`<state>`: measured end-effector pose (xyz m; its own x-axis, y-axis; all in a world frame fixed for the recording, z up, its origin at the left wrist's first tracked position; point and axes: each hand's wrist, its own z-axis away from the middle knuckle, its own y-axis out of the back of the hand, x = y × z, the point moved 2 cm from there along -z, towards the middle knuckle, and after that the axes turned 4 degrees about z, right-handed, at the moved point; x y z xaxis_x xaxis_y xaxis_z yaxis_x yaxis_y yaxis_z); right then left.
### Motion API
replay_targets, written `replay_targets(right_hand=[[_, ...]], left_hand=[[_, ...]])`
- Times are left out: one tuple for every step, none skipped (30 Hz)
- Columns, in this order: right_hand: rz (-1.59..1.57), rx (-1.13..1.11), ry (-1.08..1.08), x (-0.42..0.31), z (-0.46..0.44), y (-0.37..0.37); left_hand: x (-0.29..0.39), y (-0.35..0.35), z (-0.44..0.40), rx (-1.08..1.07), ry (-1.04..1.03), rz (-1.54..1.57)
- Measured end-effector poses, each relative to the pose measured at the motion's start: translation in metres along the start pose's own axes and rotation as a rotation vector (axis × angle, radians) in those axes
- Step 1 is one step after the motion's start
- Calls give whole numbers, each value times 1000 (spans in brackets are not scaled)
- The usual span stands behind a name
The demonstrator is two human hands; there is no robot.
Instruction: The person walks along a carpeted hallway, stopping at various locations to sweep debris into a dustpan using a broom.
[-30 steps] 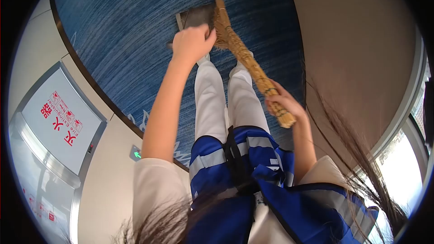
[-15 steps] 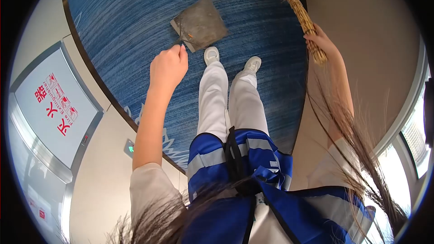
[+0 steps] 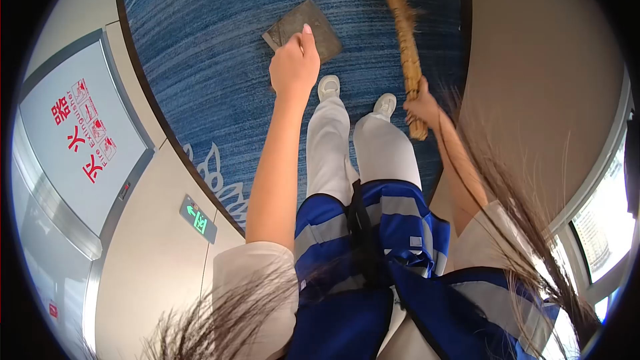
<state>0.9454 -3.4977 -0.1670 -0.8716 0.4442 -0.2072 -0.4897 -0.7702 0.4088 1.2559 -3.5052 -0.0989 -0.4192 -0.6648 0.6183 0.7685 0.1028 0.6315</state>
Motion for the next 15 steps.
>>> replay_targets(right_hand=[[42,-51,5,-15,24,-6],[-64,-90,62,-8,32,-16],[-169,-130,121,-6,37,-22],[-163,-129,125,-12,46,-13],[-283,-181,39,-21,56,5],[-399,-234,-49,-30,64,25],[-611,-281,-86,-24,68,45],[-513,-268,-101,-17,67,67],[-503,-232,-114,-11,67,87],[-439,-188,-116,-32,84,110],[-419,-198,-115,-35,84,123],[-336,-174,-94,-37,80,140],[-256,-152,-74,-40,77,151],[-261,-129,-23,-43,72,159],[-255,-136,-19,-39,54,157]], left_hand=[[1,1,0,15,21,17],[2,1,-1,32,41,35],[1,2,-2,36,42,40],[1,3,-1,98,-48,71],[1,5,-1,160,-138,101],[3,6,-4,167,-134,106],[2,4,-4,175,-128,21],[2,3,-4,180,-120,-65],[1,-1,-4,183,-108,-61],[2,-3,-6,243,-134,-92],[3,-5,-6,309,-157,-124],[2,-7,-6,323,-138,-122],[2,-7,-6,330,-135,-147],[1,-7,-5,332,-137,-175],[1,-7,-7,339,-128,-178]])
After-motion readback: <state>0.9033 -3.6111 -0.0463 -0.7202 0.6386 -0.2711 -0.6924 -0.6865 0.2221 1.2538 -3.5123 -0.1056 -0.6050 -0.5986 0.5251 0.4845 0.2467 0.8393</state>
